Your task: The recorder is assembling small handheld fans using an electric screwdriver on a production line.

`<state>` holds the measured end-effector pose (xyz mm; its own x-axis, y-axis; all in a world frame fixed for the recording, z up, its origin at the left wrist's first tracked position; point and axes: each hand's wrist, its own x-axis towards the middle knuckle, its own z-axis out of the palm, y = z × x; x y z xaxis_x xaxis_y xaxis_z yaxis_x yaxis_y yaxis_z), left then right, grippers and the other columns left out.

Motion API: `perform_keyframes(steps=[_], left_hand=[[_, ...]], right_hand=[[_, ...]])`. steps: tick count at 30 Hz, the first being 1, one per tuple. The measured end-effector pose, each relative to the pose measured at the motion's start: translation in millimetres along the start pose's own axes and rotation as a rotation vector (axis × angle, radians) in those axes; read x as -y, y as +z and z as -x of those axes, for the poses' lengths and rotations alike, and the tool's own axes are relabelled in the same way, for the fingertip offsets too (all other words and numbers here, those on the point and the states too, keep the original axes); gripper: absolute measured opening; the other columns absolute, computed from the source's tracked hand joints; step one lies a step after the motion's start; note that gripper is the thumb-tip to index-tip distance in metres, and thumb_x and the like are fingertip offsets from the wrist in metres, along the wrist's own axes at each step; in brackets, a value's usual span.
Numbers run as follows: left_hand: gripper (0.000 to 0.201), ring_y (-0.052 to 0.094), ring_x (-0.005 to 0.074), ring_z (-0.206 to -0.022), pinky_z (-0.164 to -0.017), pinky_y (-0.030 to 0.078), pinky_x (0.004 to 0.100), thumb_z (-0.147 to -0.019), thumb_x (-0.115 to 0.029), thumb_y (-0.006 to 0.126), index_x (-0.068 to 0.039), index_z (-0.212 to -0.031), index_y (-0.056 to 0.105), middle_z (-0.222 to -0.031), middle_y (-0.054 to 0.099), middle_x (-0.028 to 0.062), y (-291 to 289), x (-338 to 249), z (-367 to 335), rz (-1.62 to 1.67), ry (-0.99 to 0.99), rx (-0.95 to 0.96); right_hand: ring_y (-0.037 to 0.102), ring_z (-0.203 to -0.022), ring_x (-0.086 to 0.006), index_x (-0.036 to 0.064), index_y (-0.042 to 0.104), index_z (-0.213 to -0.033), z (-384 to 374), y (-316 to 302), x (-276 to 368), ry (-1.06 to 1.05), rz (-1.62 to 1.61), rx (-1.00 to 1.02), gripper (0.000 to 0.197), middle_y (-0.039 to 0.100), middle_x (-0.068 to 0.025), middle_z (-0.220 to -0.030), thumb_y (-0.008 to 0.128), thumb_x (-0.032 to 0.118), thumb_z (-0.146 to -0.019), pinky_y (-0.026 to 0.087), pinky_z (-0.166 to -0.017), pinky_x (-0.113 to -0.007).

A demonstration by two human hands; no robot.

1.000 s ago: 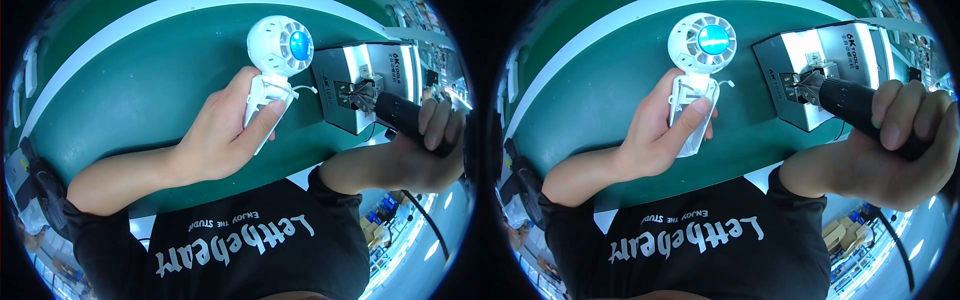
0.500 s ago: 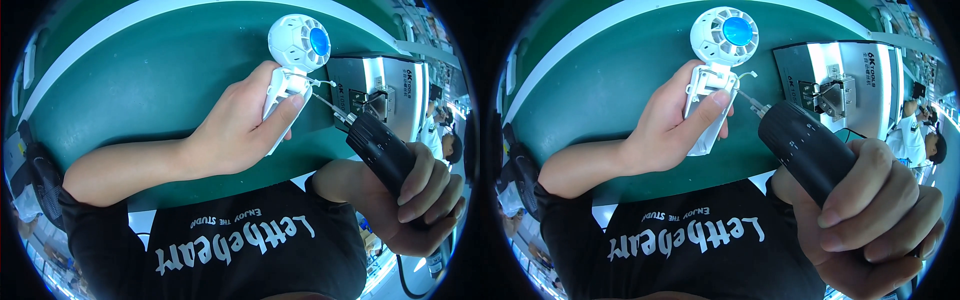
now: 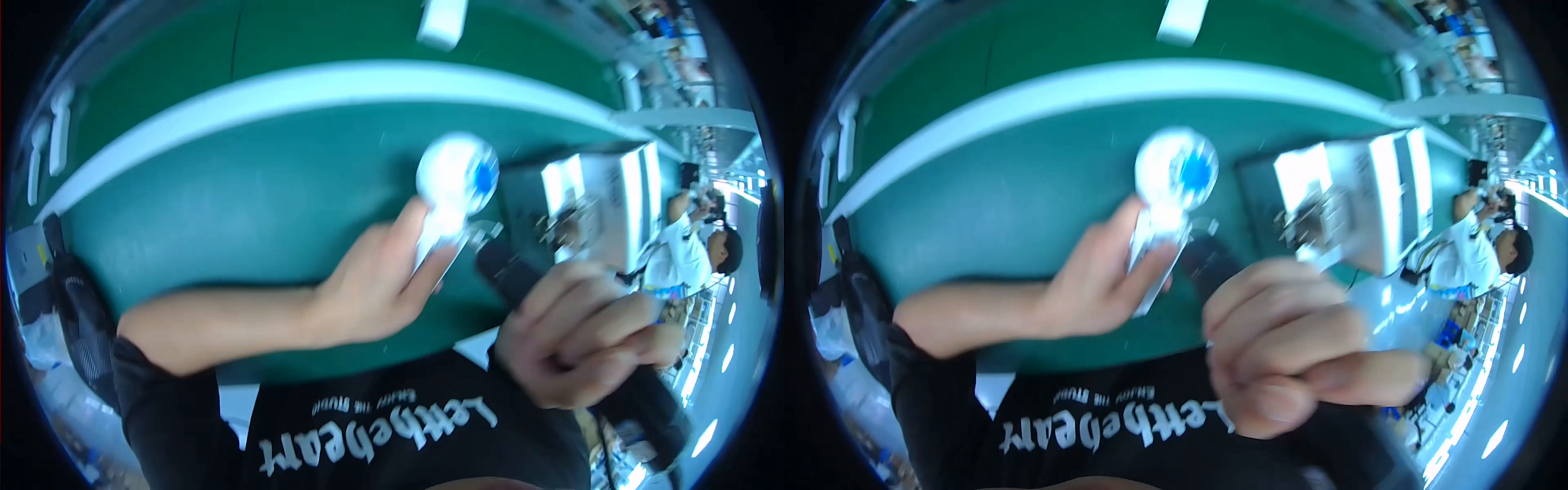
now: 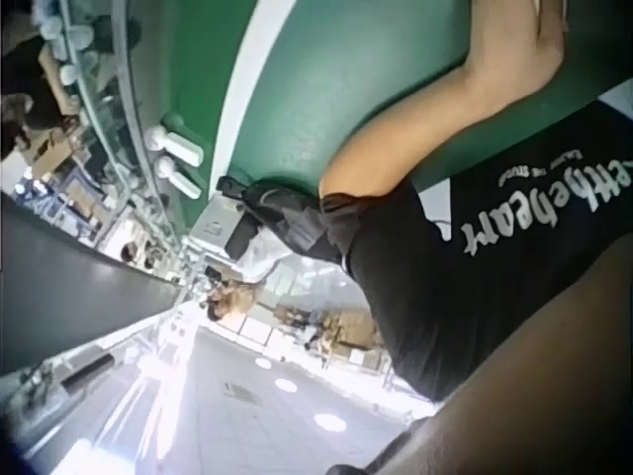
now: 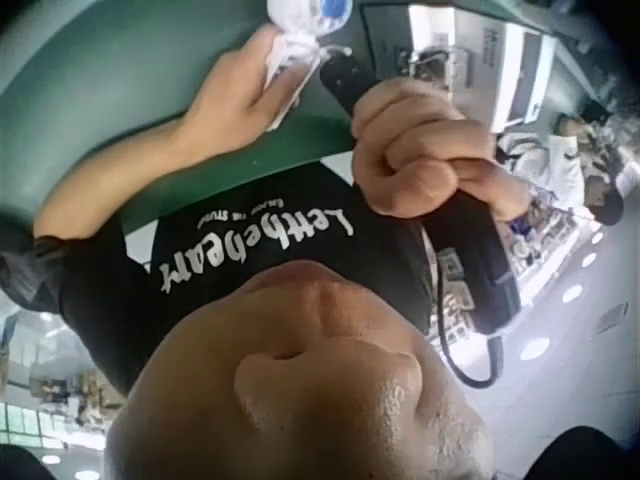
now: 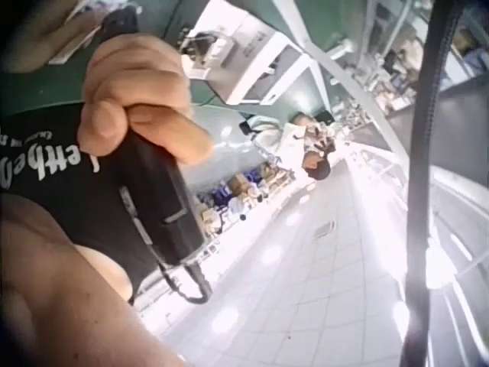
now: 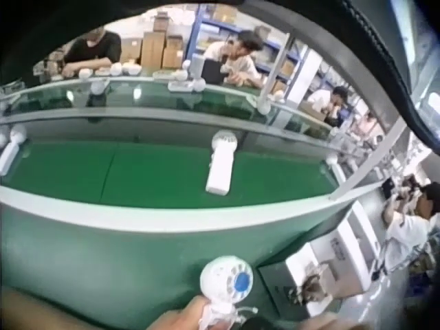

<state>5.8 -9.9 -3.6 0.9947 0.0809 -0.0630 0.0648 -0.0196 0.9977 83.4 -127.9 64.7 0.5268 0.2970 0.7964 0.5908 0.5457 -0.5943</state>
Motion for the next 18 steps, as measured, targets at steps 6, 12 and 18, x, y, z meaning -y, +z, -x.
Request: perform_keyframes(steps=[6,12,18], left_hand=[[0.027,0.066,0.0237,-0.063,-0.057,0.050,0.0357,-0.098,-0.015,0.052,0.003,-0.115,0.041,-0.074,0.064,0.0127,-4.7,-11.7,3.8,-0.019,-0.028,0.080],[0.024,0.067,0.0168,-0.067,-0.057,0.051,0.0307,-0.099,-0.017,0.051,0.000,-0.115,0.044,-0.079,0.065,0.0088,-3.0,-19.2,2.1,0.049,0.049,0.072],[0.031,0.065,0.0220,-0.064,-0.058,0.050,0.0361,-0.099,-0.017,0.051,0.002,-0.121,0.041,-0.077,0.063,0.0134,-6.2,-15.7,1.5,0.051,-0.045,0.080]], right_hand=[[0.037,-0.038,-0.0075,0.0082,0.035,-0.096,-1.0,0.7,10.7,-0.050,-0.043,-0.030,0.020,0.042,-0.0013,-0.065,0.055,0.013,-0.095,0.038,-0.034,-0.021],[0.038,-0.038,-0.0070,0.0075,0.035,-0.098,-6.7,-2.3,18.2,-0.138,-0.048,-0.080,0.023,0.044,-0.0018,-0.066,0.056,0.016,-0.095,0.039,-0.035,-0.021],[0.041,-0.039,-0.0068,0.0060,0.039,-0.102,5.8,-3.3,4.7,-0.185,0.000,0.083,0.022,0.046,-0.0017,-0.067,0.057,0.016,-0.095,0.040,-0.036,-0.020]])
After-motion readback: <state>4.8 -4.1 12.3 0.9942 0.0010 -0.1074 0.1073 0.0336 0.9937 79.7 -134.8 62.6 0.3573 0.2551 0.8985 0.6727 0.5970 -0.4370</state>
